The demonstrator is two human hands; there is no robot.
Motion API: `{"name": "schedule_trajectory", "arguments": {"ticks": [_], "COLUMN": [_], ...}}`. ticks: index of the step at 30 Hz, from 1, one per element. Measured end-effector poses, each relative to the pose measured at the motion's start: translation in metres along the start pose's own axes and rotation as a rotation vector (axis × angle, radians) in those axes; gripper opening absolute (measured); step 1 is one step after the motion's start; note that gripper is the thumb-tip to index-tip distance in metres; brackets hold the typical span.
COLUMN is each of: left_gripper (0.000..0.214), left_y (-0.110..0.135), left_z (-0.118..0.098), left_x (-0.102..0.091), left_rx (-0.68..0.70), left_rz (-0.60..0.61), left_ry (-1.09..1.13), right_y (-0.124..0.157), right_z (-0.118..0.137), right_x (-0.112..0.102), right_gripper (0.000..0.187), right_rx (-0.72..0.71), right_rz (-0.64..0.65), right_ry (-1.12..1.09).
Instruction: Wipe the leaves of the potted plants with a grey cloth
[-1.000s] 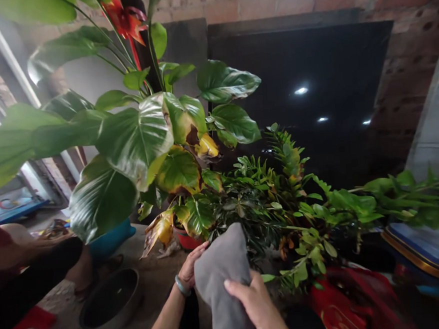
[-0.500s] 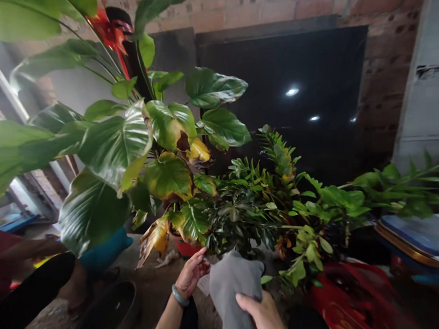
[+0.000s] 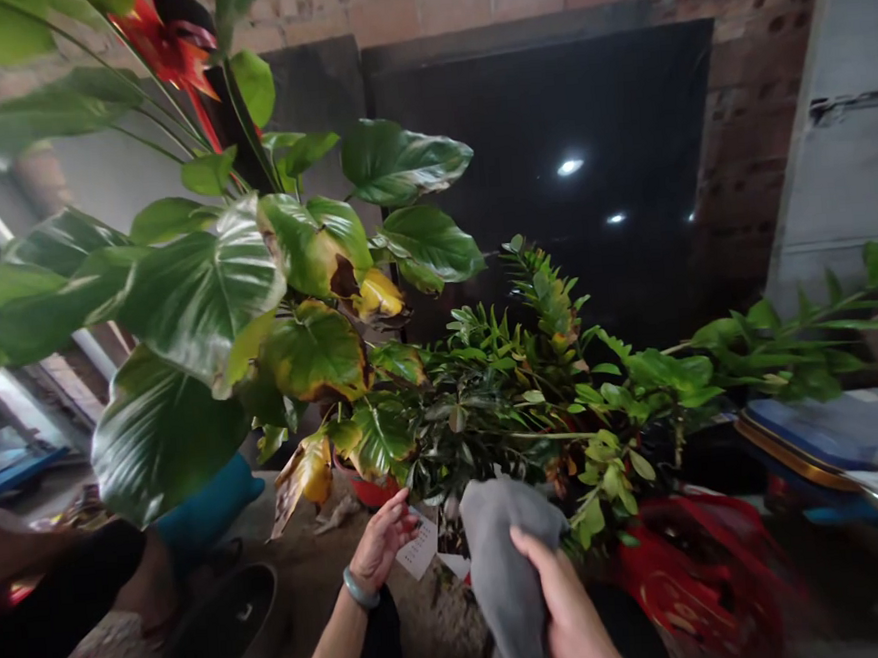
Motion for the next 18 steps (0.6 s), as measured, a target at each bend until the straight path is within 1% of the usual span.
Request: {"name": "schedule_trajectory", "arguments": {"ticks": [1, 2, 3, 5, 8, 9, 10, 11, 12, 14, 16, 17, 18], "left_gripper": [0.048, 0.049, 0.049, 0.05, 0.048, 0.047, 0.045, 0.045, 0.044, 0.045, 0.045, 0.046, 0.046], "left_y": [-0.001, -0.002, -0.002, -0.002, -0.001, -0.001, 0.0, 0.0, 0.0, 0.0, 0.0, 0.0, 0.0], "left_z": [0.0, 0.0, 0.0, 0.001, 0.002, 0.003, 0.003, 0.004, 0.004, 0.005, 0.005, 0.005, 0.005], "left_x": [-0.002, -0.003, -0.004, -0.003, 0.001, 0.002, 0.003, 0.003, 0.003, 0.002, 0.0, -0.001, -0.002], "left_rx": [0.004, 0.005, 0.002, -0.009, -0.025, -0.026, -0.026, -0.026, -0.026, -0.023, -0.019, -0.017, -0.014], "left_rz": [0.003, 0.004, 0.005, 0.004, -0.009, -0.014, -0.019, -0.021, -0.021, -0.015, -0.006, -0.003, -0.001], "left_ry": [-0.003, -0.006, -0.009, -0.014, -0.016, -0.014, -0.012, -0.008, -0.004, 0.001, -0.003, -0.007, -0.011], "right_y": [0.008, 0.016, 0.022, 0.026, 0.011, 0.003, -0.006, -0.014, -0.019, -0.023, -0.015, -0.009, -0.002], "right_z": [-0.009, -0.01, -0.004, 0.025, 0.081, 0.092, 0.096, 0.092, 0.081, 0.046, 0.007, -0.006, -0.014], "right_x": [-0.008, -0.014, -0.016, -0.012, 0.01, 0.018, 0.024, 0.027, 0.027, 0.019, 0.003, -0.004, -0.009], "right_gripper": [0.042, 0.044, 0.047, 0.05, 0.047, 0.042, 0.038, 0.033, 0.03, 0.026, 0.029, 0.032, 0.036], "right_rx": [0.003, -0.002, -0.022, -0.1, -0.251, -0.261, -0.243, -0.201, -0.143, -0.013, 0.08, 0.074, 0.078], "right_rz": [0.012, 0.032, 0.045, 0.052, 0.03, 0.029, 0.02, 0.001, -0.018, -0.047, -0.035, -0.01, 0.019], "right_ry": [0.05, 0.072, 0.065, -0.032, -0.224, -0.265, -0.295, -0.311, -0.31, -0.254, -0.141, -0.091, -0.051]}}
Point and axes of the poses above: each hand's wrist, its own y-axis away from the middle knuckle, its own x-axis out of the palm, z = x × y, the point moved 3 cm from there along -y, towards the middle knuckle, and after that the axes turned 3 degrees about y, right-handed, at the moved point
